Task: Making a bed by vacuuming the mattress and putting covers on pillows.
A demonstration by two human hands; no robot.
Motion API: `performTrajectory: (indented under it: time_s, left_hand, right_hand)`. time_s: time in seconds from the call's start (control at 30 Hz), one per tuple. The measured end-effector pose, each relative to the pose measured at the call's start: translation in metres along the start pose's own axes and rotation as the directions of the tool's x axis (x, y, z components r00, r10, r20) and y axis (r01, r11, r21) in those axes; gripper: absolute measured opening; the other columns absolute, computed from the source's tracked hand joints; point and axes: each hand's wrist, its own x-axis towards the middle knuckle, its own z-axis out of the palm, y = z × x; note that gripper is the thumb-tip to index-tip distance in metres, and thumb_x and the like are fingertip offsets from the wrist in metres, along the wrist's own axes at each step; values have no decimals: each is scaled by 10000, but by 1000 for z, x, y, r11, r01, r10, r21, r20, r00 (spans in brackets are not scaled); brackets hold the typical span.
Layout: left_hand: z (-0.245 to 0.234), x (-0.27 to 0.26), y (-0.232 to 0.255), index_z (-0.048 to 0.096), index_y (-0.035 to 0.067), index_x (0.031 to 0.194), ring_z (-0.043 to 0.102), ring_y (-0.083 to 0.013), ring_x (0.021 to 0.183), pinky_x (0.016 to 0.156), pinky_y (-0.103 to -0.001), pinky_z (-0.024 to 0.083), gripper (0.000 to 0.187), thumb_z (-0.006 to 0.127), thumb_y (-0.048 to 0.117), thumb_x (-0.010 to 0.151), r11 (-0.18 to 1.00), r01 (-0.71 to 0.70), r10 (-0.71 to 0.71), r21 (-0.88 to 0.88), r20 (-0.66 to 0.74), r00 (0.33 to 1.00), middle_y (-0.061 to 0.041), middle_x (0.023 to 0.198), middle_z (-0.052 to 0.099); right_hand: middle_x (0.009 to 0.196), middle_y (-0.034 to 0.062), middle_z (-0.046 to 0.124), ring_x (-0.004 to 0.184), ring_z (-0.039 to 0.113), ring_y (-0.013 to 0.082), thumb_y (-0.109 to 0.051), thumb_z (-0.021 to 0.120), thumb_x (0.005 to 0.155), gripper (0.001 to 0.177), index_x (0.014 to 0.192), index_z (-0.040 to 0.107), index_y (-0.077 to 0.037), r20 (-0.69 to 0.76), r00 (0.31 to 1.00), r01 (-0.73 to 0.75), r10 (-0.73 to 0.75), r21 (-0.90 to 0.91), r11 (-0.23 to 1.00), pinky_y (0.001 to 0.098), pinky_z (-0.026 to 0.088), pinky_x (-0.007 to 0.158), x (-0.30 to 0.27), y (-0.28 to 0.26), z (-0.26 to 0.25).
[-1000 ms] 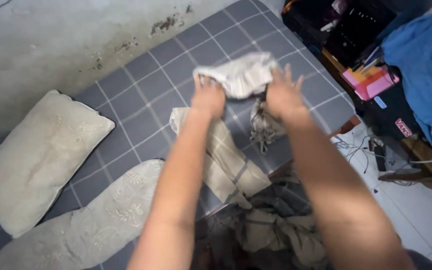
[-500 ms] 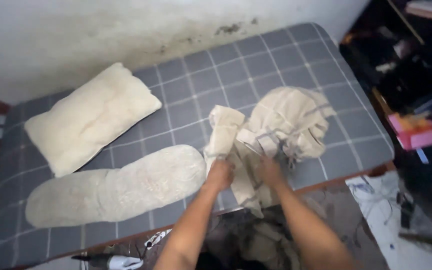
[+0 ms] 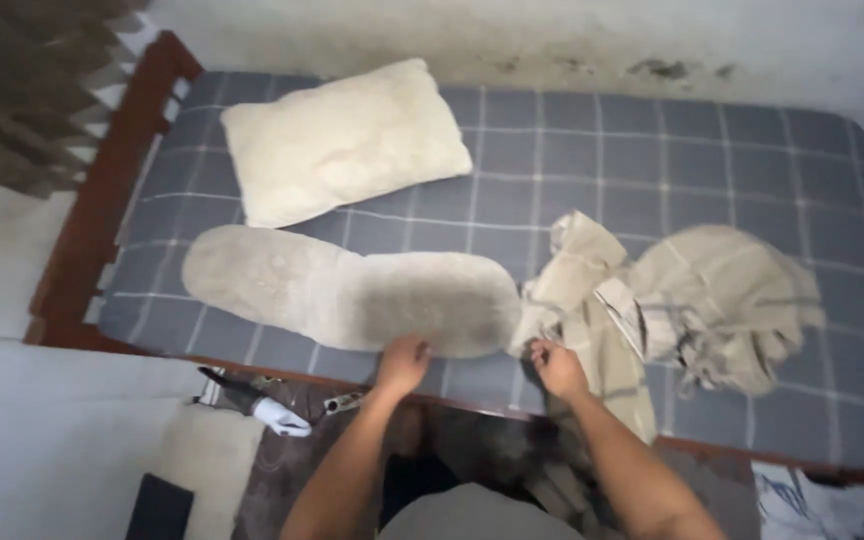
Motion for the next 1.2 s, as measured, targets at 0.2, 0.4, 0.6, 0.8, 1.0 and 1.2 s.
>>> performTrajectory:
  time_s: [0.2,0.4,0.6,0.8,1.0,1.2]
  left_hand:
    - [-45,6,-42,721,81,899,679,-379,873,797,-480,534,92,674,93,821,999,16,-17,-41,-43,999,-154,891,717]
    - [-81,42,-44,720,73,889,684,-366,882,794,-452,553,111,678,65,786,992,15,-17,-128,-16,1000,-152,919,715]
    - [-123,75,-36,740,89,865,678,-350,895,810,-454,543,113,700,69,761,999,-33,35,-35,55,998,-123,937,721]
    - [-123,99,-37,751,115,814,682,-318,906,831,-444,537,80,711,90,750,990,-121,115,72,71,991,-92,890,728]
    - [-77,100,-38,747,115,856,662,-338,952,832,-460,534,111,684,100,766,996,-57,53,65,65,996,-107,957,722]
    - [-23,103,-31,717,70,849,642,-393,960,861,-495,515,102,637,112,803,994,-101,102,44,-8,995,-162,940,698]
  right_hand:
    - [953,157,766,920,747,324,-192,668,886,253,1115,734,-106,-6,1000,23,-23,19,1000,412,574,850,41,-59,29]
    - [965,155,747,932,717,344,-176,685,866,242,1094,709,-100,-2,999,-35,35,-42,998,429,559,856,62,-108,45]
    - [1029,162,728,979,694,363,-156,696,848,213,1051,705,-91,-78,996,-45,35,-120,992,450,547,882,78,-121,57]
    - [1047,163,708,1024,668,374,-156,712,835,233,1061,694,-102,-111,994,-42,24,-164,986,453,529,919,84,-136,59]
    - [1077,143,701,1049,662,348,-139,695,835,228,1063,695,-133,-35,999,-2,-3,-147,989,431,526,949,87,-125,39]
    - [1080,132,706,1046,660,348,-150,672,847,221,1063,716,-133,82,990,131,-119,-162,978,429,525,925,105,-81,5]
